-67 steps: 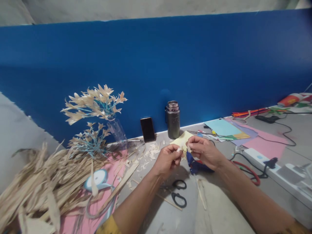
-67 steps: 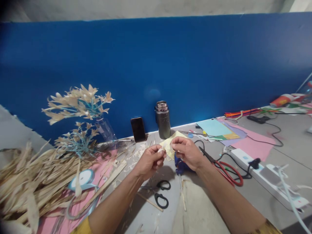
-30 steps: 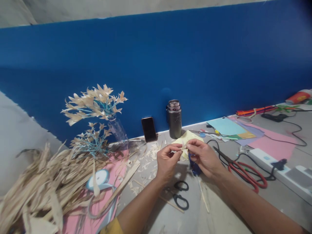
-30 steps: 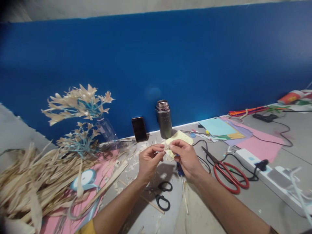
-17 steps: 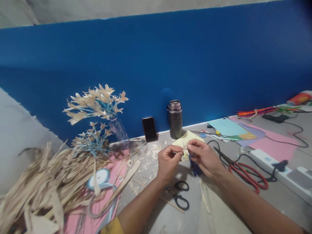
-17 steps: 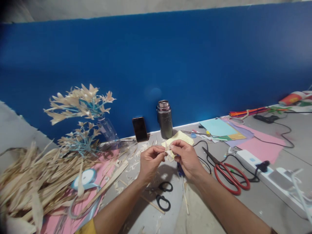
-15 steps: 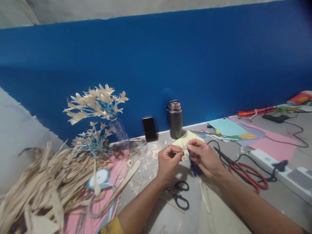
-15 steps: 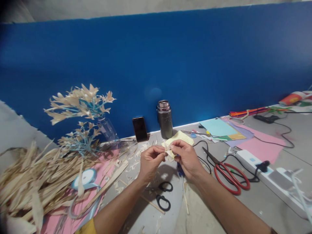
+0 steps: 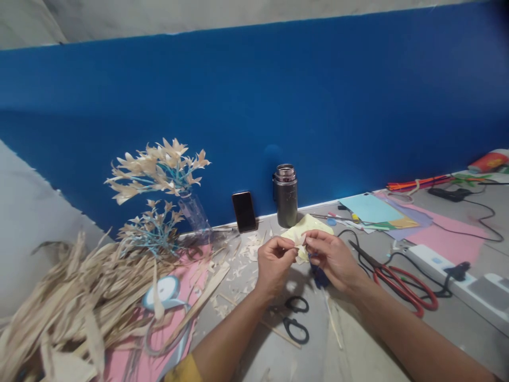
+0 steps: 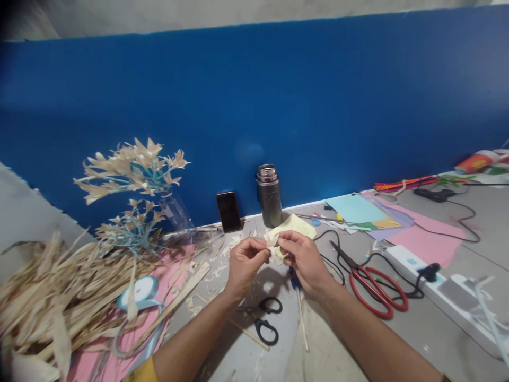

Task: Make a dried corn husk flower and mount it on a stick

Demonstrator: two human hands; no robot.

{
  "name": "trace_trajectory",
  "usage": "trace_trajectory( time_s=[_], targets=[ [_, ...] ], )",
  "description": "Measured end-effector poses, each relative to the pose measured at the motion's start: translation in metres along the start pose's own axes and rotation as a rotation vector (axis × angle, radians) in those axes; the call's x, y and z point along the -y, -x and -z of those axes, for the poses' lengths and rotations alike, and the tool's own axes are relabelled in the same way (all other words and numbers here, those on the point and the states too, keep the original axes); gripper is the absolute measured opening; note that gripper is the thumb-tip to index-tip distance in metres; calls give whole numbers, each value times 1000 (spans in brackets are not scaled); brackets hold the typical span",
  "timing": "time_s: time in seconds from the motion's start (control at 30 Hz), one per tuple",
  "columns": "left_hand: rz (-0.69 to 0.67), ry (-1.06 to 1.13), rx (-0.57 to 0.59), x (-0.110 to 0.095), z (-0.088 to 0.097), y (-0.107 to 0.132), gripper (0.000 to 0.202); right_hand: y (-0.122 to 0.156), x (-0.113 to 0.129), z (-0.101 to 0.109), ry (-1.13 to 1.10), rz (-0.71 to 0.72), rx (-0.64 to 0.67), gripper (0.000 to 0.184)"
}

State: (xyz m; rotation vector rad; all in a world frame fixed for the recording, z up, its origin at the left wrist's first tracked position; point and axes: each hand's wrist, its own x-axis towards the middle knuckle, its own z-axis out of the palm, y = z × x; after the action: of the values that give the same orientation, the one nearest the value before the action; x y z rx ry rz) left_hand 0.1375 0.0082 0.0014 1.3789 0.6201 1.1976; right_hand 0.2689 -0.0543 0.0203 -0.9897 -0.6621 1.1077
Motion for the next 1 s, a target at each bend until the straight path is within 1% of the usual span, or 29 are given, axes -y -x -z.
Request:
trace_trajectory(
  time_s=[0.1,0.2,0.33,0.4,0.47,0.57,0.63,0.77,0.87,1.0],
  targets=[
    [14,13,-32,-2,-1,0,9,-1,-2,0,36,2,-22,26],
    [18,4,-71,-3,-2,0,9,-1,-5,0,140,23,-41,27],
    [-31,-59,-97,2,-1,1,6,1,-7,-3,276,55,14,20],
    [-62,-93,-107,5,0,2,5,2,-8,-3,307,71,25,21],
    [-80,-124,-114,8,0,3,4,1,-10,-3,326,80,3,25],
    [-82,-151,-96,8,0,4,2,-1,-13,-1,335,89,-27,32],
    [-79,-150,-64,6,-1,6,4,-2,-14,1,334,101,-35,36],
    [-44,-101,-16,1,0,6,6,-3,-13,0,365,114,-56,39],
    [-10,-62,-13,-1,0,4,7,0,-9,-2,400,122,-57,38],
    [-41,-120,-17,0,2,2,7,2,-7,-3,435,141,-32,33]
  ],
)
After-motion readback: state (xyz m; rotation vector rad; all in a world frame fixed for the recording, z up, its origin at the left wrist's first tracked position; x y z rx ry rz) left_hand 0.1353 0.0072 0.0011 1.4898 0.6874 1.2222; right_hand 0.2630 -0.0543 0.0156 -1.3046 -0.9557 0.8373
